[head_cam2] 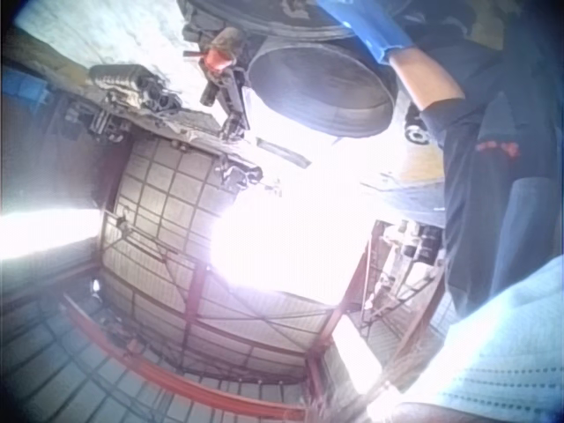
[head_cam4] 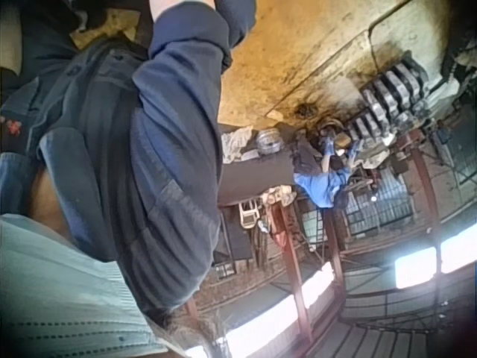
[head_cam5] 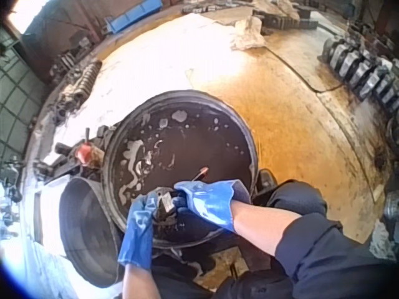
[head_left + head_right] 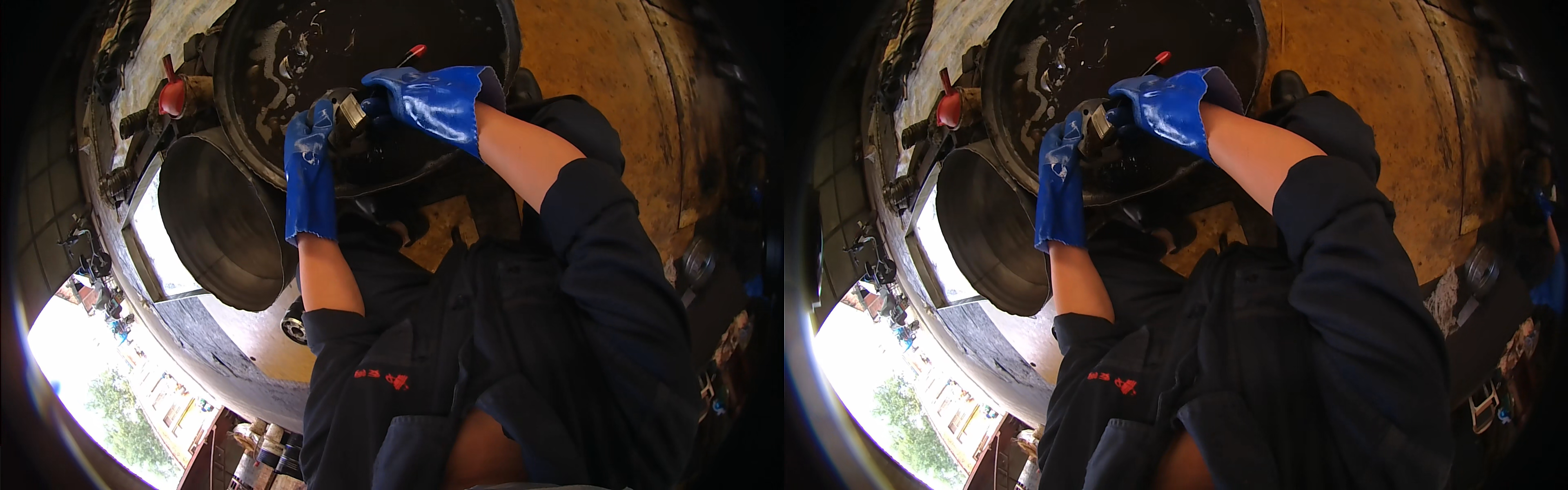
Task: The person cleans mechanical parts by hand while wearing blue gloves, dipping a bearing into a tub of liquid and scrubbing it with a brush before setting it onto the floor.
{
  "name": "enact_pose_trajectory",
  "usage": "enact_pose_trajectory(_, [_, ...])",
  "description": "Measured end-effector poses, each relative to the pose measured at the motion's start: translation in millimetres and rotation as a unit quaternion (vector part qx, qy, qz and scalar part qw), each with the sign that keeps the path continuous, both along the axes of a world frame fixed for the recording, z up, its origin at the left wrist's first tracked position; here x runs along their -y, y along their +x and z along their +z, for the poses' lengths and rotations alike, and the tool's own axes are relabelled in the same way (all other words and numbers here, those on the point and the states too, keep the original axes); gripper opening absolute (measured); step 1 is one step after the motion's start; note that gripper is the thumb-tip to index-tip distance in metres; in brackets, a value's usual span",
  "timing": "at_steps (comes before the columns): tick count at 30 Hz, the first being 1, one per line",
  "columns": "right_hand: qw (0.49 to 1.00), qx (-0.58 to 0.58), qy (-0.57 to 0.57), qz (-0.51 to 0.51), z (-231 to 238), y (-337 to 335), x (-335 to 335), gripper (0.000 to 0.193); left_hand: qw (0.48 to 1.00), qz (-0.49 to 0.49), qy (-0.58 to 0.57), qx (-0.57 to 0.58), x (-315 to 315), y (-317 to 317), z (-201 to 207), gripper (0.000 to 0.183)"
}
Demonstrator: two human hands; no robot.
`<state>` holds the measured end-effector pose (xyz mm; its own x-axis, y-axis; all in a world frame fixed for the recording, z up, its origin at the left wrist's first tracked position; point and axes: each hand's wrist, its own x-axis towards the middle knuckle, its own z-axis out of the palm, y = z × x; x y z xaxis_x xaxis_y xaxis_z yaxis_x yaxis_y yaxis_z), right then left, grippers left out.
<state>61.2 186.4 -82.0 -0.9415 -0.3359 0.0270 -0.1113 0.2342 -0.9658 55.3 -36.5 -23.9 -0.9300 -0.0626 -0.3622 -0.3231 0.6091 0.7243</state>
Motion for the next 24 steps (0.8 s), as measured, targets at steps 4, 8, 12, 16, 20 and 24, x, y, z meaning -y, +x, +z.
enact_pose_trajectory(4, [0.982,-0.068,0.132,0.119,34.7,-3.0,-10.0,0.040,1.000,0.014,-0.018,0.016,2.7,1.1,2.8,0.059])
enact_pose_trajectory(8, [0.925,0.208,0.308,0.077,89.1,-15.0,31.3,0.034,0.999,-0.006,-0.023,0.044,13.3,-4.0,-4.6,0.056])
enact_pose_trajectory(12, [0.894,0.020,0.415,0.171,58.4,-12.3,31.9,0.031,0.997,0.013,0.051,0.059,-6.1,1.4,9.3,0.055])
enact_pose_trajectory(16, [0.943,-0.071,0.302,0.123,17.3,-8.1,18.7,0.032,1.000,0.003,0.016,0.021,7.7,-2.9,0.1,0.057])
enact_pose_trajectory(20, [0.945,0.280,0.158,0.054,93.4,-10.4,-18.2,0.023,0.998,0.032,0.041,0.035,7.1,3.7,1.2,0.058])
enact_pose_trajectory(24, [0.994,-0.016,-0.110,-0.015,54.8,25.4,-30.8,0.032,1.000,-0.002,-0.007,0.029,6.5,-4.9,-7.4,0.059])
